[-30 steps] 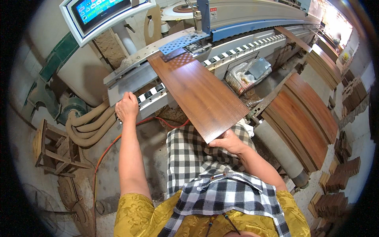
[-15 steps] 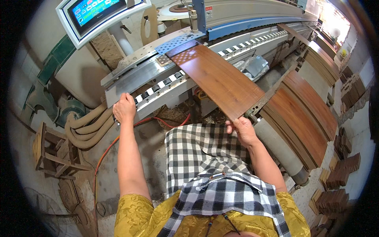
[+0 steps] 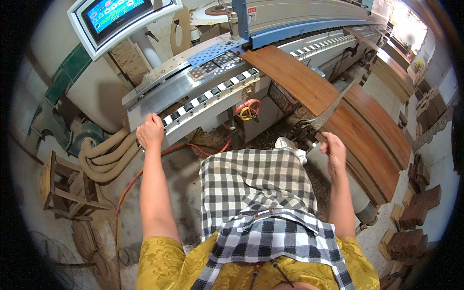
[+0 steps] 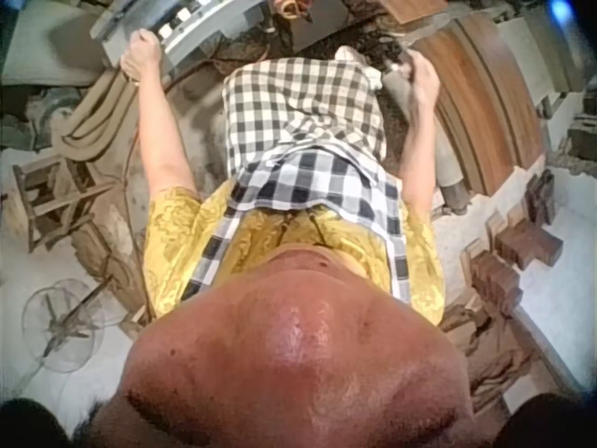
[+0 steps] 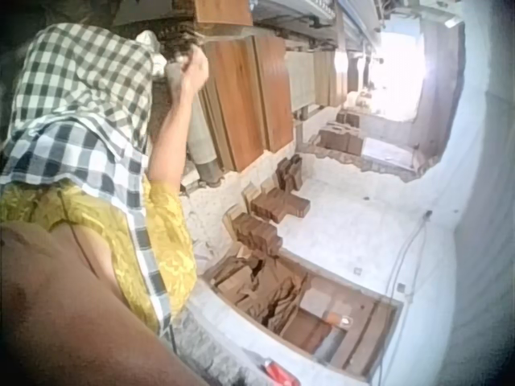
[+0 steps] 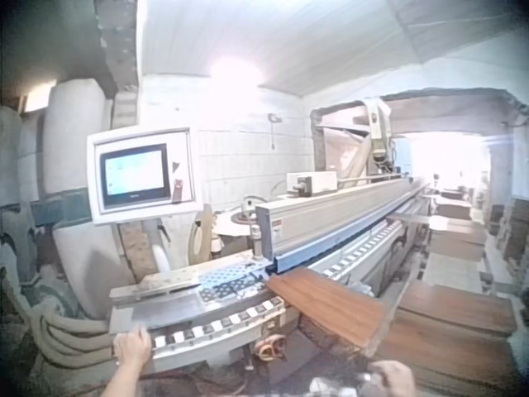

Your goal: The person feeds rectangular wooden planks into a large industrial planer machine one at a time. They guide each plank through the machine, retrieve it from the output side, and stack it with other finished planks. The process is repeated for multiple planks.

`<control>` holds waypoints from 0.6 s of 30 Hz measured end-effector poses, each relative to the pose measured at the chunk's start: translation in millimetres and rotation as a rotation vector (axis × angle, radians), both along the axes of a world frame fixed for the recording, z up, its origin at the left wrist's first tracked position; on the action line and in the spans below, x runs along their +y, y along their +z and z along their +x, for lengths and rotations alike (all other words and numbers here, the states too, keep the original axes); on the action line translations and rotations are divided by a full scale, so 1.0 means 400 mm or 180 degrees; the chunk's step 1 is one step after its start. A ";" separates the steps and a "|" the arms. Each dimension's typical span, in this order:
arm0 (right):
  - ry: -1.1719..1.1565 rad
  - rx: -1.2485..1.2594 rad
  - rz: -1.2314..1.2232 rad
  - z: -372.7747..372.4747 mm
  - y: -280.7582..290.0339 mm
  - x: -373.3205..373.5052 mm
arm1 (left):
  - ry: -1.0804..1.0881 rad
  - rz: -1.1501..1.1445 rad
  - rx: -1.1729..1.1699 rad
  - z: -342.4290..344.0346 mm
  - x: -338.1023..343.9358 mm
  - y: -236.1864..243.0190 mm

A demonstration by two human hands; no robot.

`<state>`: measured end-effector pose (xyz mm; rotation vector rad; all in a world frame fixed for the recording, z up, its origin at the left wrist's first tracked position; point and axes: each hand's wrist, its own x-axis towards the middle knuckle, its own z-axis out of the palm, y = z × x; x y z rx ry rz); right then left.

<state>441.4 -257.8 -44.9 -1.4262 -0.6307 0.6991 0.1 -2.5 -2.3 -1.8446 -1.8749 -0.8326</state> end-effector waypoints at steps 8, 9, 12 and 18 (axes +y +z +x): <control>-0.3037 -0.1451 -0.0932 0.216 -0.076 -0.490 | -0.0022 0.0040 -0.0029 -0.007 0.007 -0.006; -0.3493 -0.1360 -0.1070 0.231 -0.077 -0.535 | -0.0026 0.0027 -0.0026 -0.006 0.008 -0.006; -0.3512 -0.0535 -0.1297 0.335 -0.123 -0.669 | -0.0024 -0.0028 -0.0043 -0.006 0.007 -0.003; -0.3614 -0.0787 -0.1223 0.324 -0.128 -0.675 | -0.0024 -0.0135 -0.0123 0.000 0.004 0.002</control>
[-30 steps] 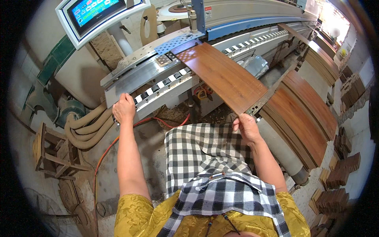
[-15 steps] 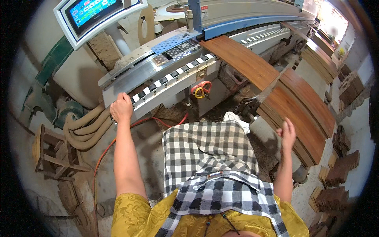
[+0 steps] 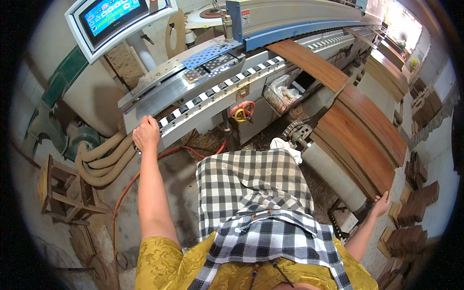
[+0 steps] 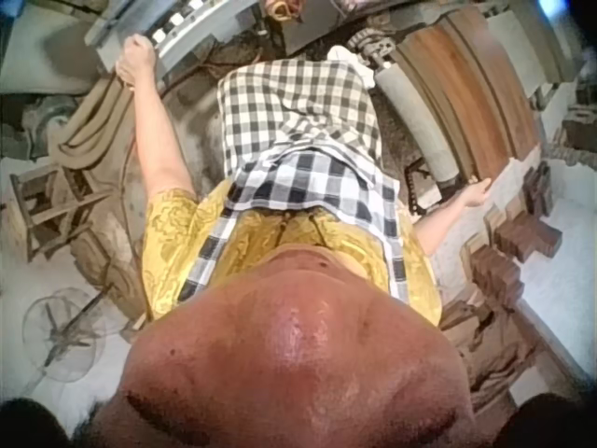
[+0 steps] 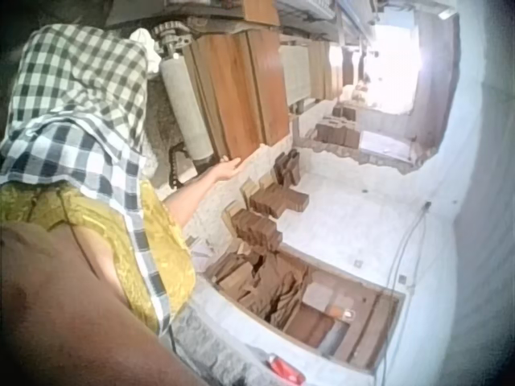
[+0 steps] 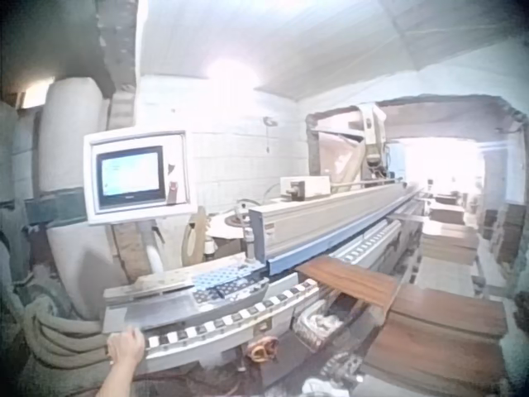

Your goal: The person feeds rectangular wooden planks into a large industrial planer machine one at a time. They guide each plank through the machine, retrieve it from the output side, and stack it with other finished planks. The process is repeated for multiple planks.

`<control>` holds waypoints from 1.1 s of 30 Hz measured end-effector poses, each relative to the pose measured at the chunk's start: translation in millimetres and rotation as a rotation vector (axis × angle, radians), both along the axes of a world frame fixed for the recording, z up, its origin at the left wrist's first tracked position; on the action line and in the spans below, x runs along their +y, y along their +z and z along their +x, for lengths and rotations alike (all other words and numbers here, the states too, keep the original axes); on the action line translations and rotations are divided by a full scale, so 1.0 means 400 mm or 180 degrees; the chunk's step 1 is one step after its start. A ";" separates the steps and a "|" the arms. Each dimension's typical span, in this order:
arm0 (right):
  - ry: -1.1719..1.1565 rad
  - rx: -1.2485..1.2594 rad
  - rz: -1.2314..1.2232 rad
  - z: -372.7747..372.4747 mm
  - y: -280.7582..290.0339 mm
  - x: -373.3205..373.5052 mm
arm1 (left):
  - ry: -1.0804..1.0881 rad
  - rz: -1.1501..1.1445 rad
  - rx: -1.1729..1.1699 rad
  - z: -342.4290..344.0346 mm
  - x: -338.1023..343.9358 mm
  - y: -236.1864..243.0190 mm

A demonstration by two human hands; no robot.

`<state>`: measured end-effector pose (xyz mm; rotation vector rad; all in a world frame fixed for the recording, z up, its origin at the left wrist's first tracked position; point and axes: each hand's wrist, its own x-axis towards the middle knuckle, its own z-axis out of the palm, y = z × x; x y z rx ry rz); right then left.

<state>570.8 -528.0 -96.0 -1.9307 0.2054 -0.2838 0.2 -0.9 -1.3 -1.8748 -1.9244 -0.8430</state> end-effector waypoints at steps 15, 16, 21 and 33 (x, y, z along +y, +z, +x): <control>0.1826 0.1526 0.2524 -0.213 0.008 0.050 | 0.0021 0.0111 0.0031 -0.006 0.005 -0.008; 0.1807 0.1543 0.2589 -0.218 0.009 0.057 | 0.0022 0.0131 0.0025 -0.006 0.005 -0.011; 0.2330 0.1578 0.2901 -0.219 0.014 0.078 | 0.0001 0.0149 0.0028 -0.002 0.001 -0.006; 0.3607 0.2281 0.2805 -0.442 0.126 0.550 | -0.0023 0.0188 -0.0032 -0.005 0.002 -0.008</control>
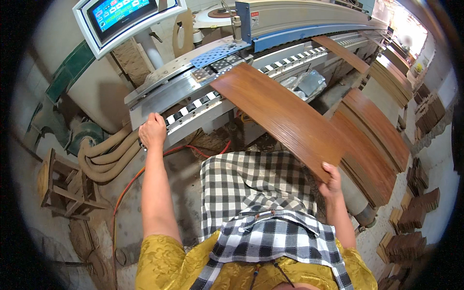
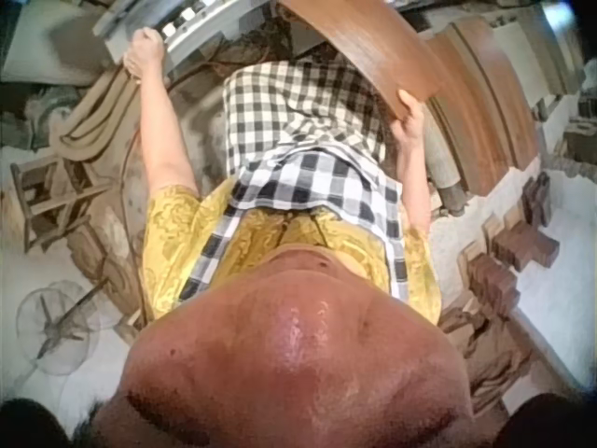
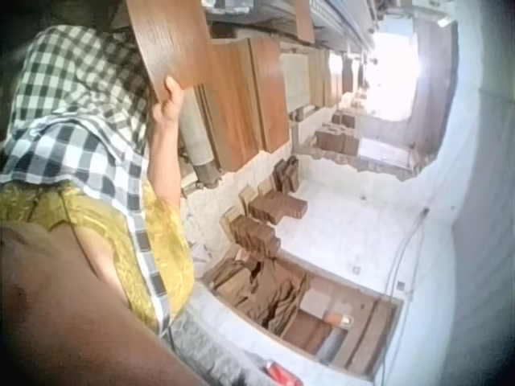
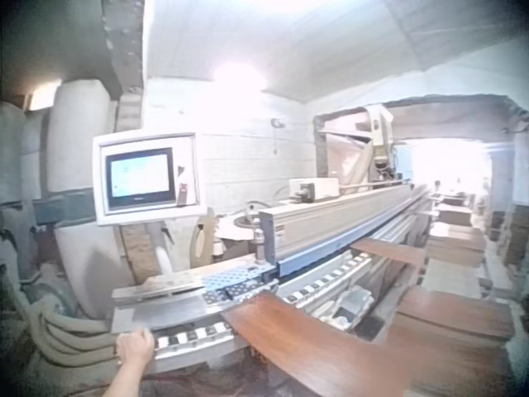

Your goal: The person feeds rectangular wooden planks into a large industrial planer machine one at a time. They guide each plank through the machine, retrieve it from the output side, and stack it with other finished planks. The process is repeated for multiple planks.

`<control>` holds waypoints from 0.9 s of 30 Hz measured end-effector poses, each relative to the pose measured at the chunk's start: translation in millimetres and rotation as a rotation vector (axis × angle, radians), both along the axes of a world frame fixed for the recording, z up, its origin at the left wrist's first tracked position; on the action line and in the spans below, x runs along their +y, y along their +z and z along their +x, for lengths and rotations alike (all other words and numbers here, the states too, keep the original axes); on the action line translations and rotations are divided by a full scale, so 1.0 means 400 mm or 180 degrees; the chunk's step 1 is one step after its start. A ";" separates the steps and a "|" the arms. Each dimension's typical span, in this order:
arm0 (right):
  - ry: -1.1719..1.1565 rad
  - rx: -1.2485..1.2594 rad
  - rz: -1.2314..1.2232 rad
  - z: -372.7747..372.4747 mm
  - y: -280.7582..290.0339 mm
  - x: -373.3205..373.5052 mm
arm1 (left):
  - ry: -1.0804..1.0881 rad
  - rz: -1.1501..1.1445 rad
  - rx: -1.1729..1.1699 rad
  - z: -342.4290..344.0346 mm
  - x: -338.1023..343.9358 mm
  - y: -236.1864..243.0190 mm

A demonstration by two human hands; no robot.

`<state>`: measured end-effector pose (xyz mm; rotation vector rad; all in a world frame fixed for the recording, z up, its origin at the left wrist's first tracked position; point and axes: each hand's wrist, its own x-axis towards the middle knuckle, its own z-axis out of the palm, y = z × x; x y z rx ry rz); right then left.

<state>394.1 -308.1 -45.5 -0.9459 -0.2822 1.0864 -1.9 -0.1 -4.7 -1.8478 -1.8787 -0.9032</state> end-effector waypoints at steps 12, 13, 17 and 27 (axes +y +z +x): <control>0.2823 -0.0569 0.0189 -0.229 0.111 0.211 | 0.0064 -0.0065 0.0055 0.003 -0.007 0.008; 0.2818 -0.0630 0.0193 -0.240 0.104 0.217 | 0.0063 -0.0066 0.0074 0.004 -0.006 0.008; 0.2779 -0.0909 0.0270 -0.274 0.064 0.235 | 0.0040 -0.0138 0.0028 0.006 -0.005 0.009; 0.2361 -0.1097 0.0425 -0.263 0.063 0.225 | 0.0036 -0.0107 0.0043 0.007 -0.008 0.010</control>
